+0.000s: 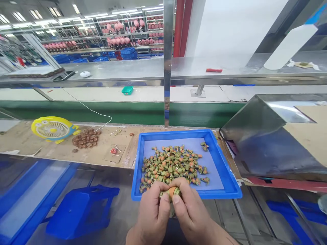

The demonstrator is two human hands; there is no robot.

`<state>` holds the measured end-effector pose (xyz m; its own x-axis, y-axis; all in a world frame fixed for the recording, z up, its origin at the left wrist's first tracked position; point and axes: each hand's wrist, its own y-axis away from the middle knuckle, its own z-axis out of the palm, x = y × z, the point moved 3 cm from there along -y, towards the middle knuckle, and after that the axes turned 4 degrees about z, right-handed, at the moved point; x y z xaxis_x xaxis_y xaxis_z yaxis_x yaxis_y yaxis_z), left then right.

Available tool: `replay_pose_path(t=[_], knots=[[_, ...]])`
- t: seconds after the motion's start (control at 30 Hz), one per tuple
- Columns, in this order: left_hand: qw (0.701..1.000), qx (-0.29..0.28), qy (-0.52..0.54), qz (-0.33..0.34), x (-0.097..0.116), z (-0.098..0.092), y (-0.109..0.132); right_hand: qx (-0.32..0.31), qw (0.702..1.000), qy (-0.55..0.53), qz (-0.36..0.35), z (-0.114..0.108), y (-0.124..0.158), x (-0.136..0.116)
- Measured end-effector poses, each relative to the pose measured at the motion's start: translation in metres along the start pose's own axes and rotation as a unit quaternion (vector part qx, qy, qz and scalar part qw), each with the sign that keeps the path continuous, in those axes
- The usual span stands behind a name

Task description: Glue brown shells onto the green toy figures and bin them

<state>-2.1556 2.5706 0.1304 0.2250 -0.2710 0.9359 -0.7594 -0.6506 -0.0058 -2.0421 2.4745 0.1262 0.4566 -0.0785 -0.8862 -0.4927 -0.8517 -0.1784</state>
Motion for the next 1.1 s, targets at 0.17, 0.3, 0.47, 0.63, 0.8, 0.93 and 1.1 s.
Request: replay_pose_path(t=[0.17, 0.3, 0.47, 0.63, 0.8, 0.93, 1.1], knots=[[0.999, -0.003, -0.035, -0.005, 0.019, 0.046, -0.001, 0.029, 0.999, -0.018, -0.017, -0.044, 0.005, 0.014], [0.999, 0.031, -0.023, -0.022, 0.03, 0.077, 0.002, 0.042, 0.996, -0.053, -0.051, -0.07, 0.011, 0.015], [0.995, 0.084, 0.011, -0.046, 0.052, 0.097, 0.0, 0.043, 0.992, -0.12, -0.023, -0.086, 0.011, 0.015], [0.992, 0.097, 0.021, -0.073, 0.057, 0.103, -0.006, 0.031, 0.979, -0.2, 0.04, -0.088, 0.007, 0.02], [0.992, 0.063, 0.063, -0.09, 0.062, 0.096, -0.008, -0.038, 0.977, -0.21, 0.023, -0.097, 0.008, 0.031], [0.995, 0.051, 0.037, -0.077, 0.076, 0.091, -0.007, -0.084, 0.986, -0.141, -0.042, -0.113, 0.013, 0.038], [0.994, 0.029, 0.037, -0.097, 0.083, 0.094, -0.009, -0.049, 0.992, -0.023, -0.114, -0.126, 0.018, 0.036]])
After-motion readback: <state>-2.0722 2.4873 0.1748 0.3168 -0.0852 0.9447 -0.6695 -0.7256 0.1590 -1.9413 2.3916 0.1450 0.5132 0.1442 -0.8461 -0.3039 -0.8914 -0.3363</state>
